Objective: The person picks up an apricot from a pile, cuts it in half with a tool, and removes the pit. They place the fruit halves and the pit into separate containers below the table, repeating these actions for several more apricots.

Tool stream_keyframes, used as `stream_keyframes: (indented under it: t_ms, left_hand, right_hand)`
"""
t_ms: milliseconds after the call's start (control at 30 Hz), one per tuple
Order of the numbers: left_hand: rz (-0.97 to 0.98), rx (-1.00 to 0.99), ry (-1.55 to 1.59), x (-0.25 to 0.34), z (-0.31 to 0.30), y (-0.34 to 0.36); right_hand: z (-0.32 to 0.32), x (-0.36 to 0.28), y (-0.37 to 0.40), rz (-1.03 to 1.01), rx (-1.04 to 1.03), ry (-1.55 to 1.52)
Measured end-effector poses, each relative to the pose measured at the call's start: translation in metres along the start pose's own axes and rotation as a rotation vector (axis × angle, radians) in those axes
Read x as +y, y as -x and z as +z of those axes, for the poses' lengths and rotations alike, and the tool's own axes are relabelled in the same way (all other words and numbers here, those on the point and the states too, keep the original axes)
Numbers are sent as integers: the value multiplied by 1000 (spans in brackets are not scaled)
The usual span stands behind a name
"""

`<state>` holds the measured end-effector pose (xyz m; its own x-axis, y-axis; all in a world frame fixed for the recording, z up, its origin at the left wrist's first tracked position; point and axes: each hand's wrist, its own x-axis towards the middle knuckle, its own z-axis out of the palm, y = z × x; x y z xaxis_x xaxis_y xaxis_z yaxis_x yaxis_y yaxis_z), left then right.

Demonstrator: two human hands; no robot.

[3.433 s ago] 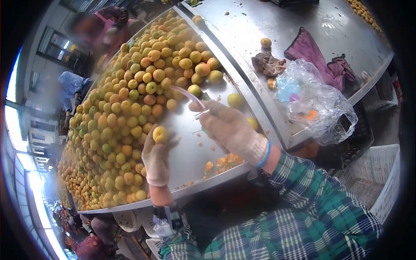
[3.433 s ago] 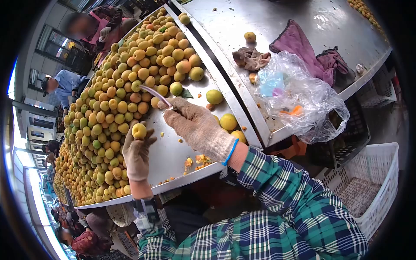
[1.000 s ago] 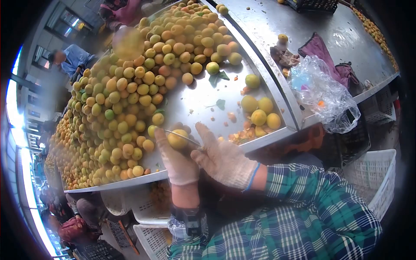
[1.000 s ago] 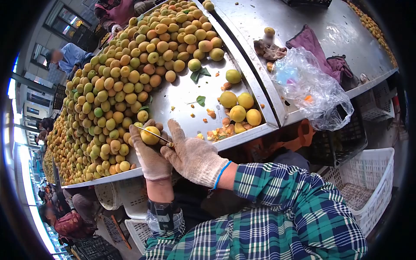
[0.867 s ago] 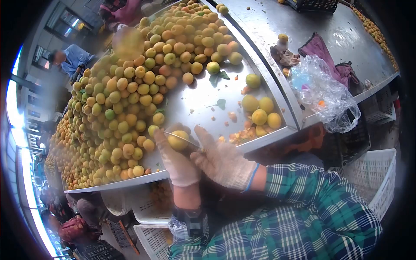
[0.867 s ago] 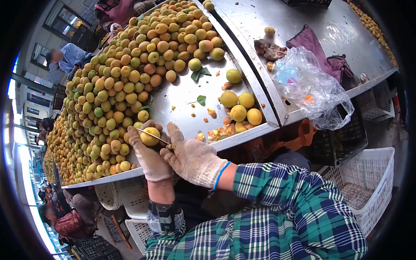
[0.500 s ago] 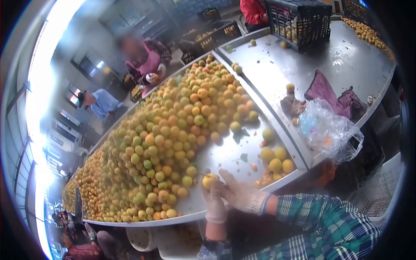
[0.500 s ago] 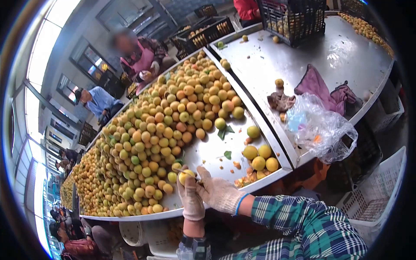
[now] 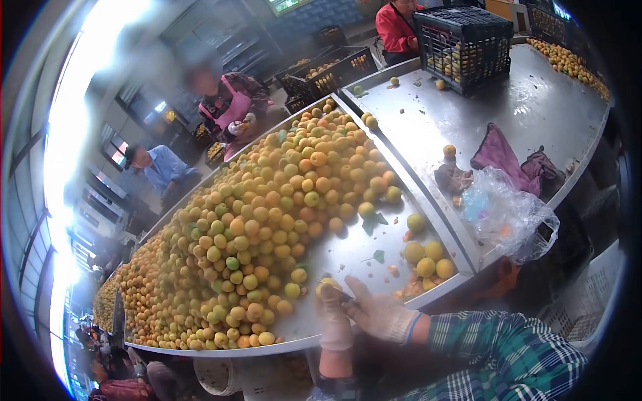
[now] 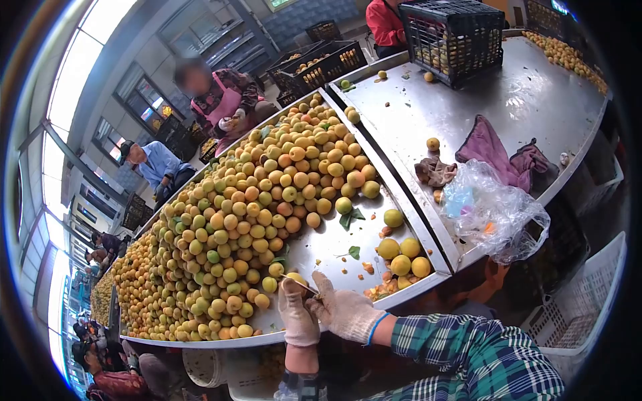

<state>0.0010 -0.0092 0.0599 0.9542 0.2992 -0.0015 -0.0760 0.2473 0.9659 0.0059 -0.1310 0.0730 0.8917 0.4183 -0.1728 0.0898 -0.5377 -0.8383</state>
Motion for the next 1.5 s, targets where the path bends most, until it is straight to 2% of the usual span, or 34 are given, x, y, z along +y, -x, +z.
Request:
stream_keyframes:
  t_ms: [100,167,200,267,300,333,400,467,533,600,667,700,800,867,1033,1133,1200,1267,1367,1500]
  left_hand:
    - [57,28,-14,0,1,7]
    - [-82,68,237,-8,-1,8]
    - [-82,70,235,-8,-2,8]
    - [-272,73,411,-4,3,8]
    - [-274,74,416,-5,4,6]
    - [-243,48,380,-7,4,4]
    - [-216,25,347,-6,5,3]
    - [93,-24,-188,0,6,4]
    - [100,-2,-139,-2,7,5]
    - [109,24,-93,-4,5,5]
    - [-40,85,86,-9,1,4]
    - [-42,87,86,-14,-3,1]
    - [-61,6,-44,-25,-11,-4]
    - [13,-74,-120,-21,-6,-2]
    - [-42,-32,-328,5,-2,-1]
    - [-61,-40,-409,18,1,2]
    - [-69,-53,-427,14,-1,2]
    - [188,-142,-685,0,-2,3]
    - [168,-132,-773,4,1,6]
    - [229,-117,-705,9,3,10]
  right_hand:
    - [3,-7,4,23,-18,95]
    - [4,-11,8,18,2,84]
    - [5,-12,9,14,19,78]
    - [8,-9,8,29,23,86]
    - [9,-6,6,47,30,91]
    - [14,4,1,49,31,94]
    - [26,28,-11,-130,84,192]
    - [6,7,-4,-79,39,133]
    - [-1,-3,2,-31,0,70]
    - [0,-4,4,-28,-15,136]
    - [1,-6,4,0,-25,155]
    - [1,-7,4,29,-36,176]
    - [-6,-9,5,53,-40,156]
    - [-5,-4,4,17,-42,180]
    - [-3,0,4,-25,-56,234]
    - [-7,-4,5,37,-82,258]
    - [-6,2,5,3,-11,238]
    - [5,17,-3,-35,39,234]
    - [1,16,-2,-64,88,233]
    - [-10,2,4,-80,99,226]
